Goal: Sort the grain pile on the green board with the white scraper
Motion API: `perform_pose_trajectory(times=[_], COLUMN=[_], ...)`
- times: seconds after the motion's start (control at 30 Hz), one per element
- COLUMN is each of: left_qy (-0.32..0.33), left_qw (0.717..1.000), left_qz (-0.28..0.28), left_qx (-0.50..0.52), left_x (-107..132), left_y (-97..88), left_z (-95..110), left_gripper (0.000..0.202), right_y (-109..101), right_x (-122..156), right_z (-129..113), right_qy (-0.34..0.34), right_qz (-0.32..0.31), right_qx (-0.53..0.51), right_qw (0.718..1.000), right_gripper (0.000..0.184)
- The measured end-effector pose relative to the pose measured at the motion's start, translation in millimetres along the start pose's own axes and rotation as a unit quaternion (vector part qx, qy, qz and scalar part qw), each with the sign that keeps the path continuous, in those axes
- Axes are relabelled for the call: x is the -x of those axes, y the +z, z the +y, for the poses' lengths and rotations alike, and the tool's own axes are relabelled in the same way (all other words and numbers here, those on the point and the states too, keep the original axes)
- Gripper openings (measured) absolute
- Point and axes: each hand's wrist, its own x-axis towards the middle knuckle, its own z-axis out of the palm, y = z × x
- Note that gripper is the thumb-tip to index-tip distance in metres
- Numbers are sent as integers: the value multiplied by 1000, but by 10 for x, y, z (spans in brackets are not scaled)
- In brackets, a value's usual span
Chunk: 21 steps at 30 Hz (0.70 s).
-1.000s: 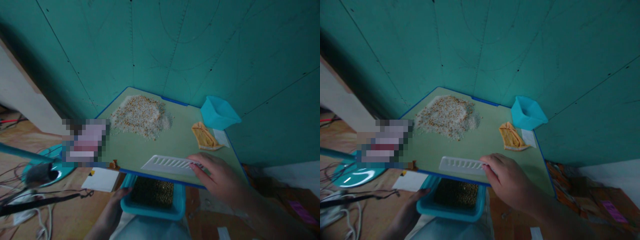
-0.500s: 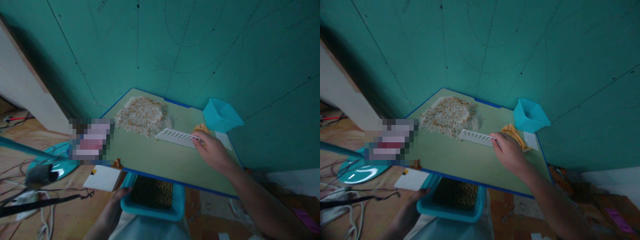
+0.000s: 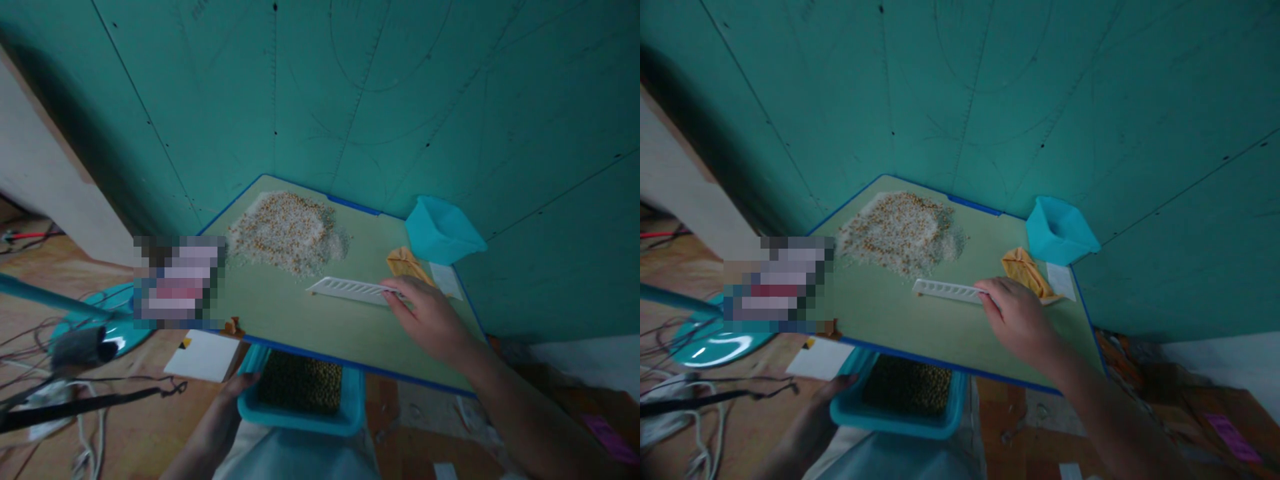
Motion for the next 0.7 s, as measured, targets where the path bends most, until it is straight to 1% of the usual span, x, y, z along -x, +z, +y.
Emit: perform_pose_trajectory(times=[0.1,0.2,0.27,0.33,0.43,0.5,0.7], left_qy=[8,11,10,9,13,18,5], left_qw=[1000,1000,1000,999,999,999,1000], left_qz=[-17,-19,-23,-34,-45,-39,-22], left_qx=[4,-4,-14,-22,-12,0,-6], left_x=[37,23,7,-3,1,18,79], left_y=[30,18,11,14,34,53,63], left_z=[23,19,14,8,1,2,39], left_gripper=[21,20,19,18,17,18,25], right_y=[-64,-143,-193,-230,-244,-222,-36], right_x=[133,277,338,354,299,227,-110], right_z=[-132,-259,-308,-317,-274,-230,-95], right_qy=[-6,-9,-3,5,26,38,46], right_qz=[-20,-47,-58,-53,-33,-17,38], right_qx=[-14,-36,-48,-52,-37,-29,-25], right_qw=[1000,998,997,997,998,999,998], right_gripper=[14,14,14,14,13,14,16])
